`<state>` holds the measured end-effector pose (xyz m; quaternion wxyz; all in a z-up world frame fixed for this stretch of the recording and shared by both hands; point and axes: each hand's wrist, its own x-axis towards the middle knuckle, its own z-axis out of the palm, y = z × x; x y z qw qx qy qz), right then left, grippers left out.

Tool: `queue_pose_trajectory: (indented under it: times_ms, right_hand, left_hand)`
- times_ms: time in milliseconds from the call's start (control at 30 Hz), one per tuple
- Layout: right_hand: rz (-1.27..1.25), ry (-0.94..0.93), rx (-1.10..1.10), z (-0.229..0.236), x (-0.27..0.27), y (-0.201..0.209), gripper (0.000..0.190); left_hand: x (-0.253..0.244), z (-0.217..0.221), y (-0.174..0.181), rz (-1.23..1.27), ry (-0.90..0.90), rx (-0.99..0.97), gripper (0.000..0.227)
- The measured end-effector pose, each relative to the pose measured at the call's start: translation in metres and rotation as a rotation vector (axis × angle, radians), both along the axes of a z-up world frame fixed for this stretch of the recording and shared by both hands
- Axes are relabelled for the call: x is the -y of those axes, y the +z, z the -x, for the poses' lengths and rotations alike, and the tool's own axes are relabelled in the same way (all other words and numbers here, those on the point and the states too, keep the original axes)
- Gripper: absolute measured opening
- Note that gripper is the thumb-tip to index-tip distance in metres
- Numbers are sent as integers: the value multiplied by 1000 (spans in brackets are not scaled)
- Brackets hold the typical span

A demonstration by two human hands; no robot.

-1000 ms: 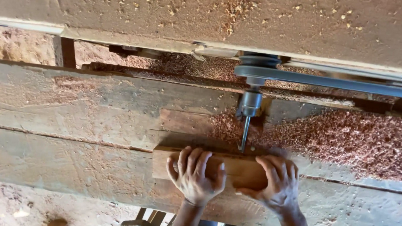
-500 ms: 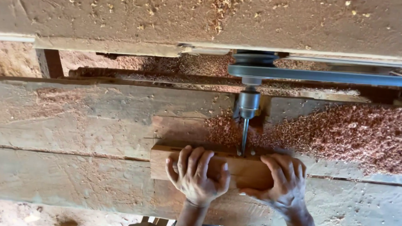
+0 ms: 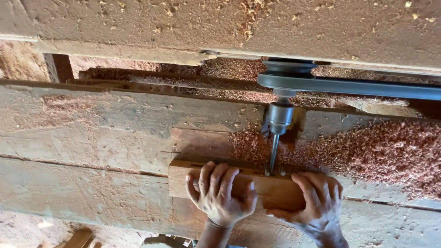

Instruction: Use a belt-driven drill press to create holes in wooden planks.

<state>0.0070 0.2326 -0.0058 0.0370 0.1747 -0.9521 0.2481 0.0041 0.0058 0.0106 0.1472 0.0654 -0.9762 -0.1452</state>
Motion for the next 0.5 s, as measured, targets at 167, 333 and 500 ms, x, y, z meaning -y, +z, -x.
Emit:
queue_pose_trajectory:
  times_ms: [167, 333, 500]
  right_hand:
    - [-8, 21, 8, 1, -1, 0, 93]
    - [56, 61, -22, 24, -4, -9, 101]
    - [59, 23, -4, 20, 3, 0, 102]
  left_hand:
    - [0, -1, -1, 0, 12, 4, 39]
    - [-2, 11, -15, -4, 63, -50, 36]
    - [0, 8, -5, -23, 55, -14, 38]
